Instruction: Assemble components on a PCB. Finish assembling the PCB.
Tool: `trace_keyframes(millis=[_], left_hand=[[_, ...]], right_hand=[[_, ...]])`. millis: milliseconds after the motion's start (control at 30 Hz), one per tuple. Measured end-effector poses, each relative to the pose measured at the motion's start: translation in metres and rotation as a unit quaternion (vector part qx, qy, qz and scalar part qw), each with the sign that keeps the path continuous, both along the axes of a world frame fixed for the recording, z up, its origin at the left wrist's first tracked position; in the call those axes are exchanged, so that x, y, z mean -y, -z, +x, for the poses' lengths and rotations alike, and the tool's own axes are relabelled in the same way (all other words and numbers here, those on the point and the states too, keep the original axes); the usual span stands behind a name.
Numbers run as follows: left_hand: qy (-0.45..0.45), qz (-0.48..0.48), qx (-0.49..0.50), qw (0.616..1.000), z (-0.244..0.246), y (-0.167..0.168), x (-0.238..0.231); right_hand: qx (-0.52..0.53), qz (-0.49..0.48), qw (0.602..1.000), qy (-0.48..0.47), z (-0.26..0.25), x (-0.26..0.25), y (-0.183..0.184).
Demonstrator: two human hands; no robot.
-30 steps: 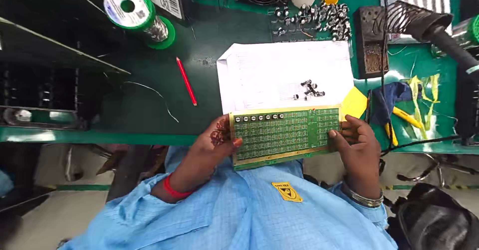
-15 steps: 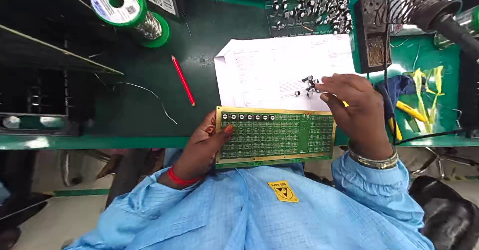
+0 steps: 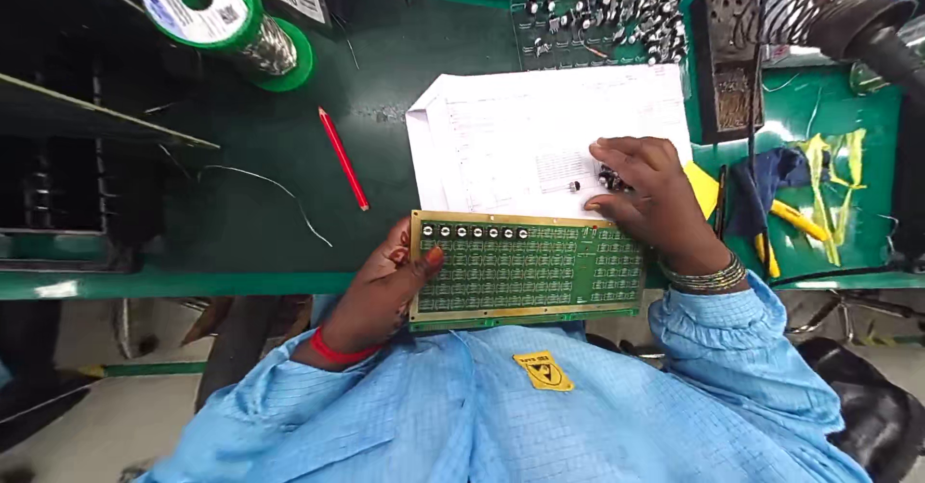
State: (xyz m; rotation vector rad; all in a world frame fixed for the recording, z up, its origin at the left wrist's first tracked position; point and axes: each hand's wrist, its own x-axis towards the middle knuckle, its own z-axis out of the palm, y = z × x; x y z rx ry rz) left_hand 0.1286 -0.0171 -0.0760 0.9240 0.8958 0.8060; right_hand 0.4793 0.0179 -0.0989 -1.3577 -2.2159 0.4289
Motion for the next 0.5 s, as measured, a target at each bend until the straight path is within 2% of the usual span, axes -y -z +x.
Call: trace_keyframes(millis=[200,500], left_hand=[[0.004,-0.011,-0.018,1.0,0.001,-0.004,-0.001],[0.021,-0.023,0.003,1.0,-0.001,-0.002,-0.005]], right_hand=[[0.0,-0.039,0.998,-0.042,-0.003,-0.013,0.003],[0.004,0.04,0.988,-0.148,-0.011,-0.049,0.008]])
